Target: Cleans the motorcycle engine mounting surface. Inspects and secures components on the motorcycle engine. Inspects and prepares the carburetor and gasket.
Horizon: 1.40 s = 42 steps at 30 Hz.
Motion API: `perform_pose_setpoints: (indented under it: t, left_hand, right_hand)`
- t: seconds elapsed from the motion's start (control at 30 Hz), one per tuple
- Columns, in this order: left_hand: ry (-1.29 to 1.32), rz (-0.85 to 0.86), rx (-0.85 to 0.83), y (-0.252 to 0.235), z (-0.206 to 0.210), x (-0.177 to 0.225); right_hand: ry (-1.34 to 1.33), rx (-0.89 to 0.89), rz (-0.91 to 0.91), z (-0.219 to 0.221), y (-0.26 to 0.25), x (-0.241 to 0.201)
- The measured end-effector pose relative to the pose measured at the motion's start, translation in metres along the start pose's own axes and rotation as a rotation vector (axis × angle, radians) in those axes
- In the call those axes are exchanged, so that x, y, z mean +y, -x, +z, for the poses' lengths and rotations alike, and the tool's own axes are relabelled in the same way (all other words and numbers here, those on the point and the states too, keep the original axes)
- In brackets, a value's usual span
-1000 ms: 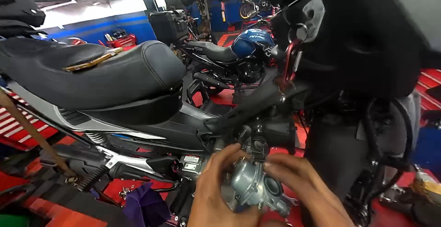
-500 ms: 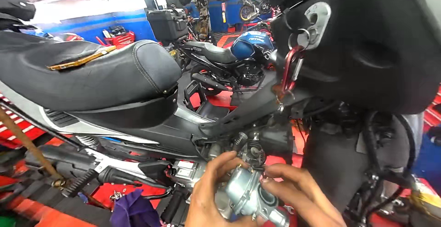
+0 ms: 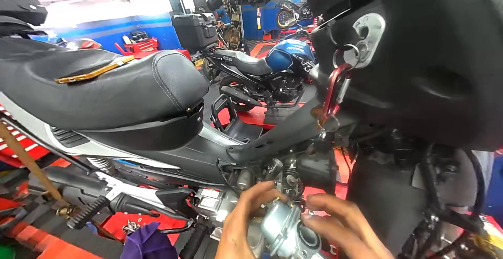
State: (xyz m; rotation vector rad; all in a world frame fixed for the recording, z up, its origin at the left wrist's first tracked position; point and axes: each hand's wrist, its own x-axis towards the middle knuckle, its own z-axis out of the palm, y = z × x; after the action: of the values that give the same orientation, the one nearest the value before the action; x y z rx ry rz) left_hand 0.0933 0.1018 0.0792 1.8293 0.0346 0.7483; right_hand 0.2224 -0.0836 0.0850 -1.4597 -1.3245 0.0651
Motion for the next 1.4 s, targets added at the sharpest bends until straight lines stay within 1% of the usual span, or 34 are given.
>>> perform_pose_setpoints:
  t: [0.43,1.13,1.4]
  left_hand:
    - [-0.004,0.009,-0.023,-0.003,0.0,-0.001]
    - [0.045,0.008,-0.069,-0.002,0.003,-0.004]
    - [0.078,0.006,-0.09,0.0,0.002,-0.004]
  right_hand:
    - [0.097,-0.035,0.033,-0.007,-0.002,0.0]
    - [0.05,-0.049,0.018,-0.015,0.002,-0.004]
    - [0.024,-0.101,0.002,-0.017,0.0,-0.004]
